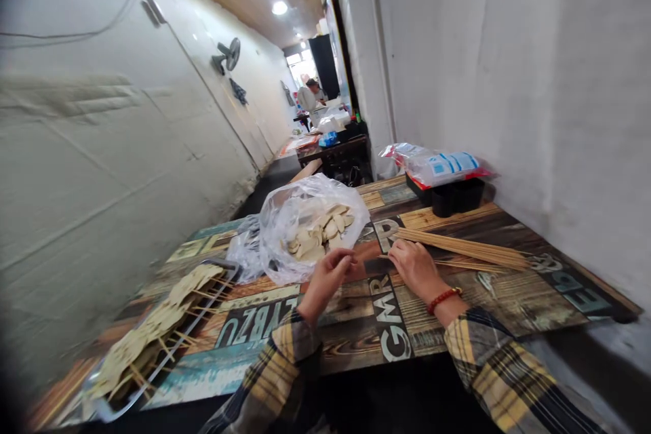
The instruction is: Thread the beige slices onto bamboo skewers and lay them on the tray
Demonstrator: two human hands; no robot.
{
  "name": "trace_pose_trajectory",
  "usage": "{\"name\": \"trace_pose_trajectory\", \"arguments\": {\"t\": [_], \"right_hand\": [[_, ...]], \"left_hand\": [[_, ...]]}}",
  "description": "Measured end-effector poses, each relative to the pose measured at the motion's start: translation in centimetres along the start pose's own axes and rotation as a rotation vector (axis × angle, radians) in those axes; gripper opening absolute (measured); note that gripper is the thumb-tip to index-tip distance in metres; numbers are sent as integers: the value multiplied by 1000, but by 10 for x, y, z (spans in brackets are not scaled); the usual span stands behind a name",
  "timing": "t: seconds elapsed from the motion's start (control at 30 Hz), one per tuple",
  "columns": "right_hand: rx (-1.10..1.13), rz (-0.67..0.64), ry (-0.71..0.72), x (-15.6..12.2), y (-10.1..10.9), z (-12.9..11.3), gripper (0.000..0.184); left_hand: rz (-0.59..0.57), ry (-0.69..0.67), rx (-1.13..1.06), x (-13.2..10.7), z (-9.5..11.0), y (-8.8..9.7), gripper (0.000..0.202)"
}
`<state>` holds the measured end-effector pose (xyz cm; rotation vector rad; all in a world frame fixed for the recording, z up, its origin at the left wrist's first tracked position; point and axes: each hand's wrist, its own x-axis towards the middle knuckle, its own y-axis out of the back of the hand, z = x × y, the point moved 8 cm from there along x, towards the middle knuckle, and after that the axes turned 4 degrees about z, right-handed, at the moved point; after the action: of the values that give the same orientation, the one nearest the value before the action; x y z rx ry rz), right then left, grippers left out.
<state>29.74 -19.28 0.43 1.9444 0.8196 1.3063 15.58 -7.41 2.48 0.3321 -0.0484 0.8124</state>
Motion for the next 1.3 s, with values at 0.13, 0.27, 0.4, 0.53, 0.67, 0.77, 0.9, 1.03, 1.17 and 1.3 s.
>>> {"name": "trace_pose_trajectory", "arguments": {"t": [0.13, 0.27, 0.4, 0.53, 0.67, 0.77, 0.9, 1.03, 1.17, 1.3], "right_hand": [[-9, -6, 162, -6, -3, -22, 26], [-76, 3, 303, -10, -9, -37, 28], [-48, -6, 351, -13, -11, -40, 27], [-2, 3, 362, -13, -7, -43, 28], [40, 22, 348, -11, -1, -45, 30], [-2, 23, 318, -9, -2, -41, 32], [-54, 45, 289, -8, -6, -34, 32], [-60, 47, 287, -8, -12, -29, 30], [-74, 16, 266, -8, -15, -21, 27], [-10, 16, 225, -10, -12, -16, 22]], "left_hand": [[-16, -193, 441, 1, 5, -21, 16], [-61, -228, 557, -1, 7, -30, 14], [-81, -229, 582, -4, 8, -28, 17], [-116, -295, 666, -8, 15, -28, 17], [-134, -426, 819, -13, 28, -27, 21], [-101, -447, 878, -13, 32, -9, 21], [-20, -371, 847, -13, 30, 44, 23], [46, -304, 752, -24, 26, 111, 17], [206, -181, 611, -44, 22, 182, 18], [369, -57, 362, -67, 16, 223, 22]]}}
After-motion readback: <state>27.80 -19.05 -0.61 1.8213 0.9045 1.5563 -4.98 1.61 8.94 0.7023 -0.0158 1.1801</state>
